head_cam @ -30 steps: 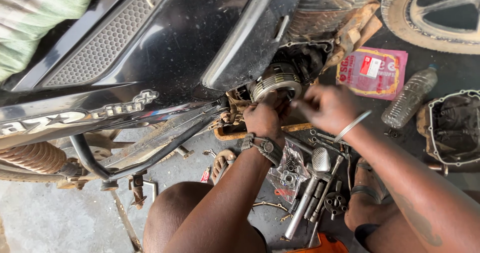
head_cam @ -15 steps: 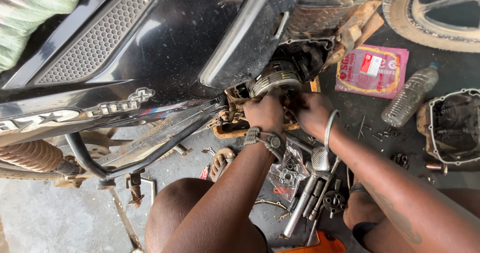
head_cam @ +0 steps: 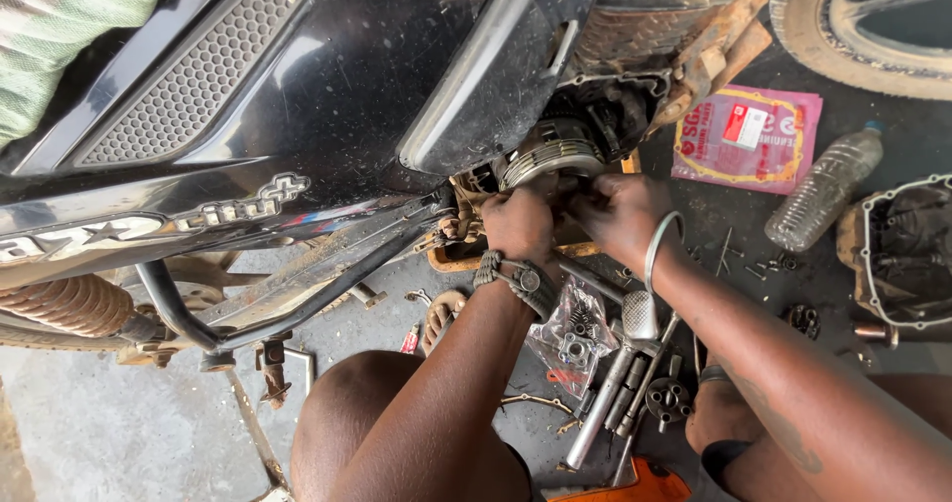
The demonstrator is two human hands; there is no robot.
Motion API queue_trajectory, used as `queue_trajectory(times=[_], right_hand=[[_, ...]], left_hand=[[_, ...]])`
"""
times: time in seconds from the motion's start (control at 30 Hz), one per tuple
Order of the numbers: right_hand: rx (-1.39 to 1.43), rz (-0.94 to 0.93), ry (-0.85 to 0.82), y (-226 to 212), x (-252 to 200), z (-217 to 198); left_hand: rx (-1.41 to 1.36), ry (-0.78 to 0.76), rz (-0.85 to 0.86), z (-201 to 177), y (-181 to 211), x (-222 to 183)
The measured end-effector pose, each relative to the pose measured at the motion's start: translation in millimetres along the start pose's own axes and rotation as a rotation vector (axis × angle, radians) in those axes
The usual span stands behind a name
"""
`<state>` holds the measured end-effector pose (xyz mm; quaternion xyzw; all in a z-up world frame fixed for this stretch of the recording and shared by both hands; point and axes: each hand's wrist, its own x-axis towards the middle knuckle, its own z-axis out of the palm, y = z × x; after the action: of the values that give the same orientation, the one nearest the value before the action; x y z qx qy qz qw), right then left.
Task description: Assembling and installing a motorcycle clutch assembly into the engine case.
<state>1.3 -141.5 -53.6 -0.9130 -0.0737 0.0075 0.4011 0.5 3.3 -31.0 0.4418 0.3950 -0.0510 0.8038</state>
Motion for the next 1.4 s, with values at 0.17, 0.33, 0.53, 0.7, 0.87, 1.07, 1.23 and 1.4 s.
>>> queue_trajectory(times=[0.17, 0.33, 0.53, 0.7, 0.87, 1.07, 1.23, 1.4], right_hand=[[-0.226, -0.035, -0.101, -2, 12, -16], [-0.241, -0.11, -0.166, -8, 25, -62], [-0.165, -0.464, 0.097, -35, 28, -66], [-0.358, -0.605, 0.084, -45, 28, -55], [-0.301, -0.564, 0.086, -45, 29, -52], [-0.245, -0.518, 0.079, -48, 29, -56], [-0.241, -0.501, 0.04, -50, 27, -59], [-0.156, -0.51, 0.02, -48, 28, -65]], left_hand=[[-0.006, 0.034, 0.053, -4, -17, 19], [0.062, 0.024, -0.066, 10, 23, -25], [0.049, -0.009, 0.013, 7, 13, -13], [0.01, -0.046, 0.03, 7, 13, -18], [-0.054, -0.043, 0.006, 4, 12, -17], [-0.146, -0.071, -0.024, -3, 6, -14], [-0.293, -0.187, -0.137, -9, 1, -13], [-0.281, -0.171, -0.084, -6, -1, -15]])
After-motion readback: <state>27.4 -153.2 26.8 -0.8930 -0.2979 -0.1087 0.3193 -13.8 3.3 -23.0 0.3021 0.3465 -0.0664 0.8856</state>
